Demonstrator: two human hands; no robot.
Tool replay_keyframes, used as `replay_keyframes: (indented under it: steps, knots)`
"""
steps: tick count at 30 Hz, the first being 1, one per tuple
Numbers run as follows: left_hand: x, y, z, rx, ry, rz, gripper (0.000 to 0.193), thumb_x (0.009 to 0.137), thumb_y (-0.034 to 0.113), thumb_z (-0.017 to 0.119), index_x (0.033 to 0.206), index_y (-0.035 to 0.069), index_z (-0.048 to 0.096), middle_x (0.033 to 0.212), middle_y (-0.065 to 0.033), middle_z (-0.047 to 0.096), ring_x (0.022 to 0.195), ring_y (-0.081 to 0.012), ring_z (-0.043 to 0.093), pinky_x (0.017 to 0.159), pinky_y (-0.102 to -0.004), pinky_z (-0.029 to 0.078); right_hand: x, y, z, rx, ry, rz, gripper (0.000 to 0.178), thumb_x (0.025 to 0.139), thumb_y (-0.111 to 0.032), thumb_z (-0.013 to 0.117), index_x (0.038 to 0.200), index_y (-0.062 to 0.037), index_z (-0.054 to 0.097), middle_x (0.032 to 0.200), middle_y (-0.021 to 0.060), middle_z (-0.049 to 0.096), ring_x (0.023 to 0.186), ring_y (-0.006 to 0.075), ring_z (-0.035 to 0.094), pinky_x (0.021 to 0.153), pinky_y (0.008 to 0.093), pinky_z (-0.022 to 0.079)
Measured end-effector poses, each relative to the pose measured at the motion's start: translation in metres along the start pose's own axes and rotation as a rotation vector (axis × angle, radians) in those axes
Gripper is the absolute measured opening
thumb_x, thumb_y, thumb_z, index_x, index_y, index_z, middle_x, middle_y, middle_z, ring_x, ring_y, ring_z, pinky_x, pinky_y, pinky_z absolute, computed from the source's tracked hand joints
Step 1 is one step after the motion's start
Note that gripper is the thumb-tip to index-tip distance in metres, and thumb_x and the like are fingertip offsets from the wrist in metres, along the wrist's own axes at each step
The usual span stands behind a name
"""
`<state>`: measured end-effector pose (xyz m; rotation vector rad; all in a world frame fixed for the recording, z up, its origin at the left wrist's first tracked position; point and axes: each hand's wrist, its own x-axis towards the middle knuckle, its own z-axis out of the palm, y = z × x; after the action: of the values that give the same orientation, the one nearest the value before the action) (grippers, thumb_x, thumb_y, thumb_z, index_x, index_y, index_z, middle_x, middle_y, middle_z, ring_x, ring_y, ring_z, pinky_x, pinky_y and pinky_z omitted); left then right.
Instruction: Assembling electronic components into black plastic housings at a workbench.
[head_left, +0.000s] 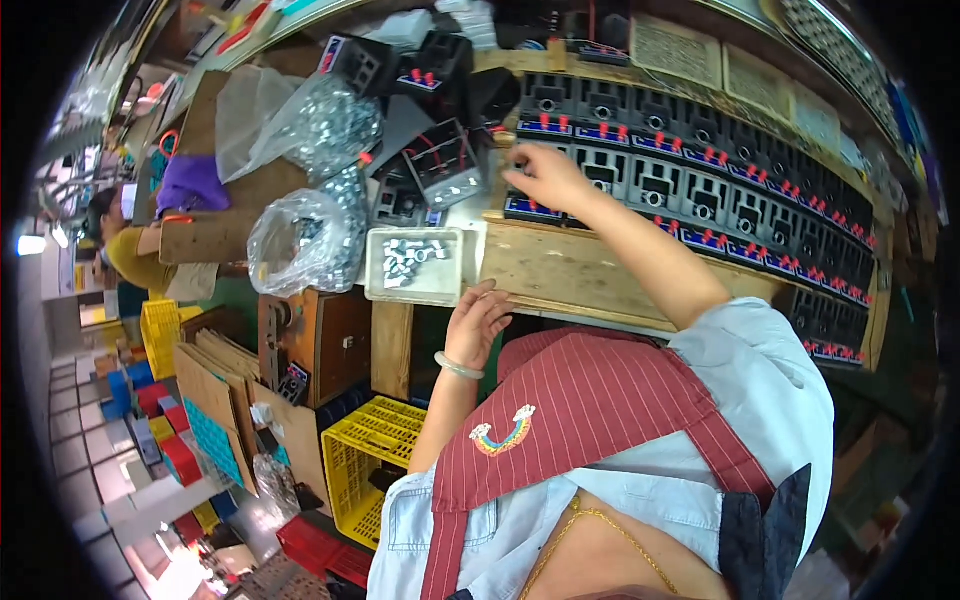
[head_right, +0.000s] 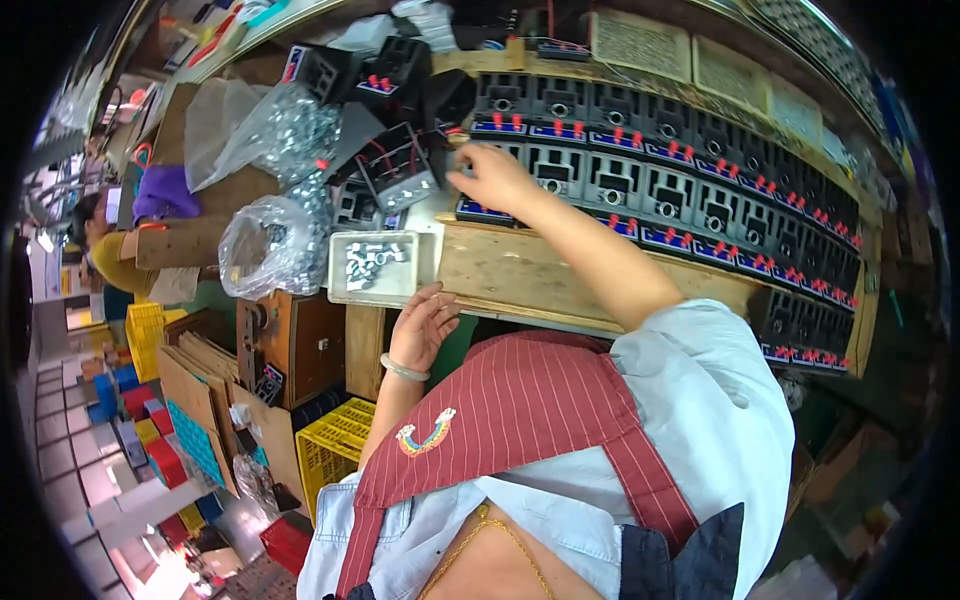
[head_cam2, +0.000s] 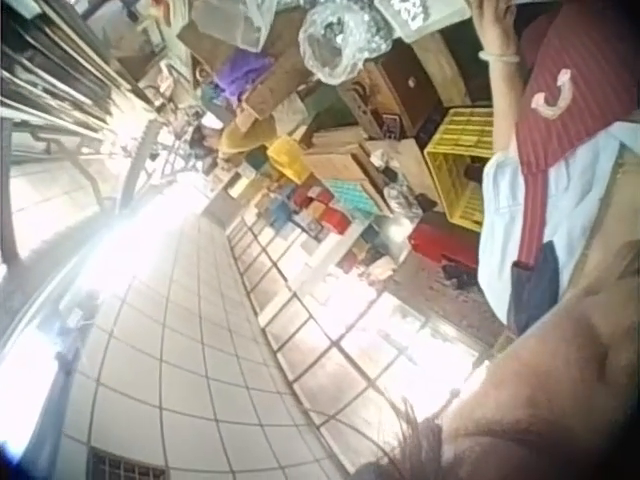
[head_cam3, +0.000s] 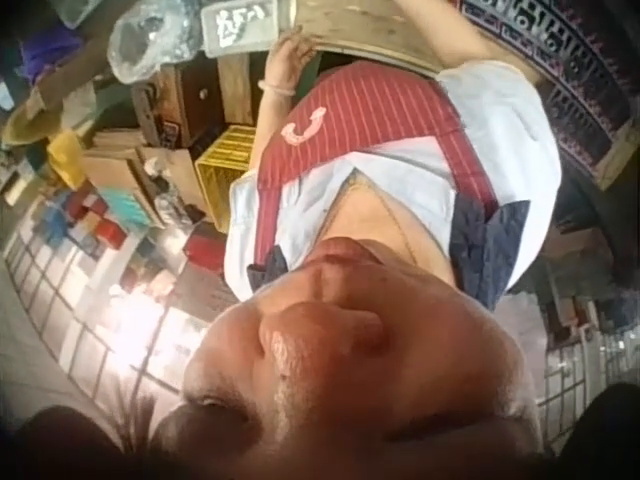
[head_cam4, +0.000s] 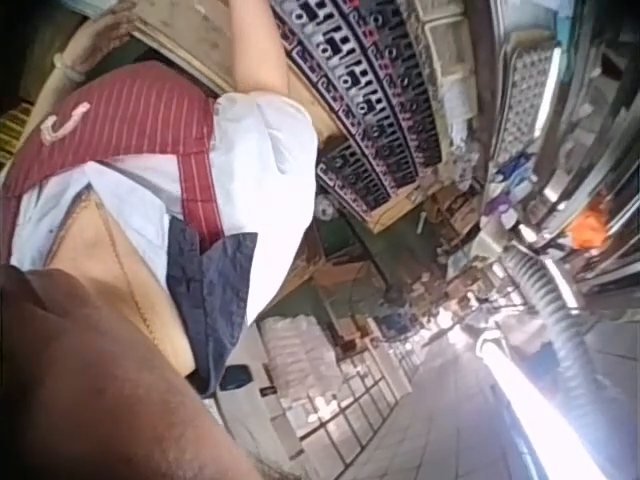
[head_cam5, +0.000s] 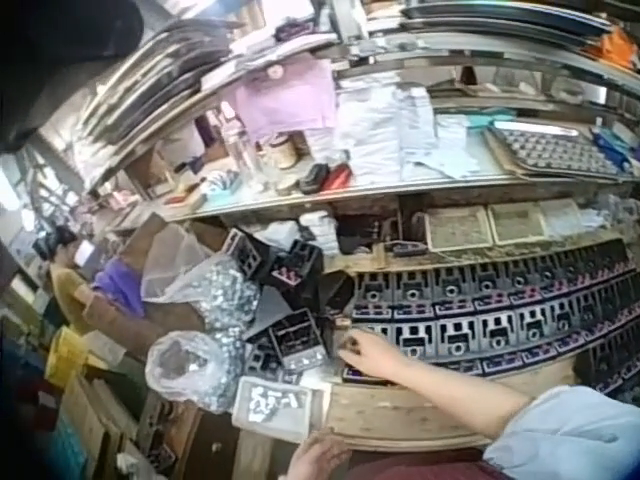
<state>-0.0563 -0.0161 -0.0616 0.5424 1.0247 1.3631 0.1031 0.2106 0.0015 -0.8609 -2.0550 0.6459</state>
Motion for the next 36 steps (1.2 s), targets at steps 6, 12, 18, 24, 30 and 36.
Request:
replay_keyframes:
  steps: [6,12,18,24,30,36]
  knots:
    - [-0.018,-0.001,-0.033,-0.094,0.113,0.058,0.033,0.093,0.012,0.051,0.125,0.005,0.048,0.107,-0.0115,0.064,0.094,-0.0235,0.064,0.079,-0.0350,0.052,0.064,0.009,0.056,-0.251,-0.067,0.141,0.031,0.084,-0.029,0.060,0.095,0.0005,0.061,0.090,0.0226,0.065,0.090,0.0403,0.062,0.080,0.0466,0.049]
    - [0.012,-0.001,-0.031,-0.063,0.094,0.105,0.047,0.095,0.034,0.052,0.128,0.002,0.046,0.111,-0.0132,0.063,0.099,-0.0247,0.063,0.085,-0.0368,0.051,-0.020,-0.016,0.003,0.077,-0.061,0.218,0.018,0.080,-0.014,0.061,0.080,0.0017,0.052,0.065,0.0158,0.058,0.065,0.0292,0.062,0.059,0.0403,0.048]
    - [0.047,0.023,0.060,-0.519,-0.288,-0.007,0.069,0.092,0.062,0.039,0.129,0.004,0.048,0.120,-0.0144,0.060,0.106,-0.0274,0.061,0.091,-0.0406,0.050,-0.111,-0.023,-0.008,0.314,-0.131,0.159,0.017,0.086,-0.015,0.061,0.081,-0.0021,0.052,0.055,0.0096,0.054,0.048,0.0194,0.058,0.046,0.0381,0.044]
    - [0.026,0.015,0.080,-0.280,-0.302,0.128,0.071,0.091,0.065,0.037,0.132,0.007,0.047,0.122,-0.0111,0.058,0.109,-0.0252,0.059,0.093,-0.0398,0.049,-0.122,-0.078,-0.056,0.030,0.016,-0.016,0.023,0.085,-0.030,0.065,0.084,-0.0063,0.065,0.062,0.0111,0.062,0.059,0.0293,0.063,0.054,0.0396,0.048]
    - [0.005,0.000,0.074,-0.252,-0.244,0.200,0.071,0.092,0.067,0.031,0.130,0.009,0.047,0.119,-0.0082,0.058,0.112,-0.0224,0.055,0.096,-0.0372,0.045,-0.126,-0.081,-0.063,0.101,-0.208,-0.072,0.022,0.086,-0.020,0.051,0.081,-0.0013,0.062,0.071,0.0202,0.062,0.070,0.0371,0.062,0.063,0.0440,0.049]
    - [-0.016,0.013,0.070,-0.301,-0.277,0.123,0.061,0.090,0.060,0.045,0.115,0.005,0.055,0.110,-0.0095,0.062,0.099,-0.0230,0.063,0.084,-0.0361,0.054,-0.124,-0.097,-0.069,-0.044,-0.534,-0.101,0.023,0.081,-0.020,0.050,0.076,0.0001,0.060,0.068,0.0213,0.061,0.069,0.0373,0.062,0.063,0.0440,0.049]
